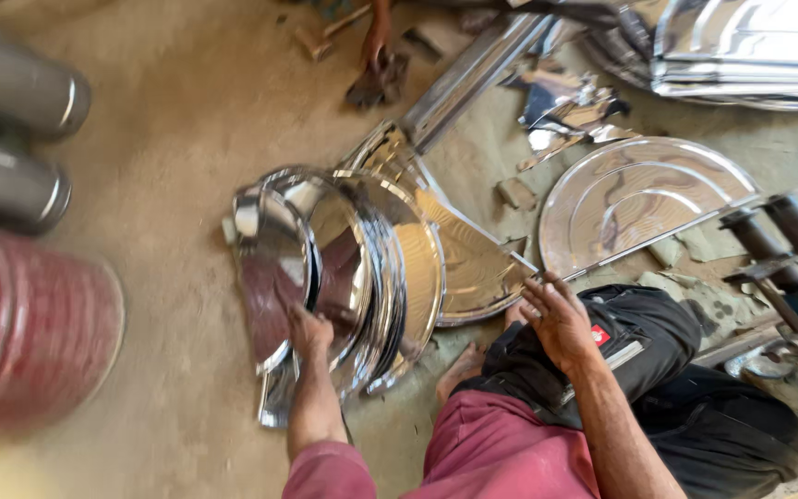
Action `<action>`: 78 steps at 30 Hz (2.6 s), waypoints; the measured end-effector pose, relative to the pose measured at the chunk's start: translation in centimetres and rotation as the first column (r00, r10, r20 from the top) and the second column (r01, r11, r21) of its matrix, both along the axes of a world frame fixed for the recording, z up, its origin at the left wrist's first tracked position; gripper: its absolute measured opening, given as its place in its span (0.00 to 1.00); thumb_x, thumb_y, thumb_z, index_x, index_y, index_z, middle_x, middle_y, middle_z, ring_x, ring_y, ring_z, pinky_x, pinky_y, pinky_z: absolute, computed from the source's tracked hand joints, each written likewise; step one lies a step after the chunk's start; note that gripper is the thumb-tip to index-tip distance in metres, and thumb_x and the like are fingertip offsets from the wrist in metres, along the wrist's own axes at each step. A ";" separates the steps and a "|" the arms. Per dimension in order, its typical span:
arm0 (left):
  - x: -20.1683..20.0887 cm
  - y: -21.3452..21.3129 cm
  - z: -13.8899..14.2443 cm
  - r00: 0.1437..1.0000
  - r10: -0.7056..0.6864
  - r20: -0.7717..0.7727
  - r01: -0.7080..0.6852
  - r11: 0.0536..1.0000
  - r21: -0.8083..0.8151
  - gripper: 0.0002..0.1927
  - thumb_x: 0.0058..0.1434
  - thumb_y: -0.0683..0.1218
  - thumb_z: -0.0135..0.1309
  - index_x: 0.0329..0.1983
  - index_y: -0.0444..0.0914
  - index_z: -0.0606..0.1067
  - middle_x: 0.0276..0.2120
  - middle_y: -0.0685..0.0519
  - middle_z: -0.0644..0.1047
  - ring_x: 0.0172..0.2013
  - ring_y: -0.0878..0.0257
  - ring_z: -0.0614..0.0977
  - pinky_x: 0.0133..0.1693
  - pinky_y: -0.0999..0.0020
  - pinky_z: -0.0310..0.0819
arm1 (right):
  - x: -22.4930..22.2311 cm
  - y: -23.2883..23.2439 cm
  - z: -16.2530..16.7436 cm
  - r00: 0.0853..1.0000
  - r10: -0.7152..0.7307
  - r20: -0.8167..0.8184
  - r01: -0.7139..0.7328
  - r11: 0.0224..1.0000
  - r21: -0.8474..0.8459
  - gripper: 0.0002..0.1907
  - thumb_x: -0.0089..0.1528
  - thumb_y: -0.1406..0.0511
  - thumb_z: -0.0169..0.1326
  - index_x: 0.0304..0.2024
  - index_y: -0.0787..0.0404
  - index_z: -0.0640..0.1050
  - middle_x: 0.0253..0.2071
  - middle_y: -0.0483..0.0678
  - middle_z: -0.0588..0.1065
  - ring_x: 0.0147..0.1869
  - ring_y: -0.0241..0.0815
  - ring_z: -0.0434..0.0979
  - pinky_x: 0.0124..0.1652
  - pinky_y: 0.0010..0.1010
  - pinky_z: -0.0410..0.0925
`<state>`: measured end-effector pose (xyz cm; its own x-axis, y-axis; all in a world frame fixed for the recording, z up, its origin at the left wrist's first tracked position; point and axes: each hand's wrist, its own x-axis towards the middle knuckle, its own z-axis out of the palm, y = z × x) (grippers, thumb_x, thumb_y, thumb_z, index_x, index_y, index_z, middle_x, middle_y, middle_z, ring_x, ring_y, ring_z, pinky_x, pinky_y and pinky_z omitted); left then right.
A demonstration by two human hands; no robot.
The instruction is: The person operates a manual metal shaping machine to form the edge of a semi-circular stainless steel pan. They hold the pan against the roller with one hand and turn the machine's wheel with the other, repeating the process for multiple pans.
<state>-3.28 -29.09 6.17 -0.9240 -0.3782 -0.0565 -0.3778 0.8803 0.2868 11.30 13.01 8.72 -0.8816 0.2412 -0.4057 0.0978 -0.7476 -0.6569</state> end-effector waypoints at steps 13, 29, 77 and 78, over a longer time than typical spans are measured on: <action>-2.6 1.1 2.8 0.957 0.108 0.270 -0.039 0.967 -0.251 0.18 0.56 0.50 0.61 0.49 0.41 0.80 0.51 0.42 0.81 0.53 0.45 0.82 0.50 0.50 0.80 | -0.3 1.4 -0.3 1.000 -0.029 -0.012 0.029 0.999 -0.034 0.30 0.67 0.63 0.49 0.71 0.59 0.61 0.61 0.55 0.72 0.65 0.47 0.71 0.55 0.38 0.67; -4.7 -5.2 11.1 0.784 0.151 -0.602 0.518 0.376 0.769 0.04 0.63 0.34 0.61 0.40 0.33 0.79 0.36 0.54 0.78 0.35 0.65 0.76 0.39 0.69 0.70 | -0.9 0.0 0.8 0.995 0.096 -0.038 -0.097 0.995 -0.009 0.27 0.69 0.63 0.47 0.70 0.61 0.62 0.63 0.58 0.72 0.65 0.50 0.71 0.57 0.39 0.67; 7.2 29.1 2.1 0.985 -0.008 -0.174 0.161 -0.340 0.926 0.29 0.68 0.41 0.55 0.72 0.47 0.64 0.45 0.54 0.71 0.43 0.63 0.74 0.45 0.62 0.76 | 4.7 7.0 -1.0 0.858 -0.485 -0.170 0.416 0.849 -0.325 0.24 0.58 0.73 0.52 0.58 0.67 0.69 0.46 0.53 0.75 0.42 0.52 0.82 0.43 0.50 0.78; 6.3 31.2 1.5 0.990 0.104 -0.092 0.115 -0.244 0.963 0.31 0.67 0.40 0.55 0.71 0.46 0.60 0.49 0.54 0.71 0.44 0.63 0.74 0.48 0.62 0.74 | 4.6 7.0 -0.9 0.852 -0.467 -0.237 0.390 0.868 -0.309 0.22 0.60 0.72 0.54 0.58 0.68 0.69 0.46 0.53 0.75 0.40 0.54 0.81 0.42 0.52 0.76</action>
<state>2.99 2.16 7.70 -0.9629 0.0504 -0.2651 -0.2507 -0.5307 0.8096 15.91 19.97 7.82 -0.7989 0.5519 -0.2391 -0.4381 -0.8063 -0.3974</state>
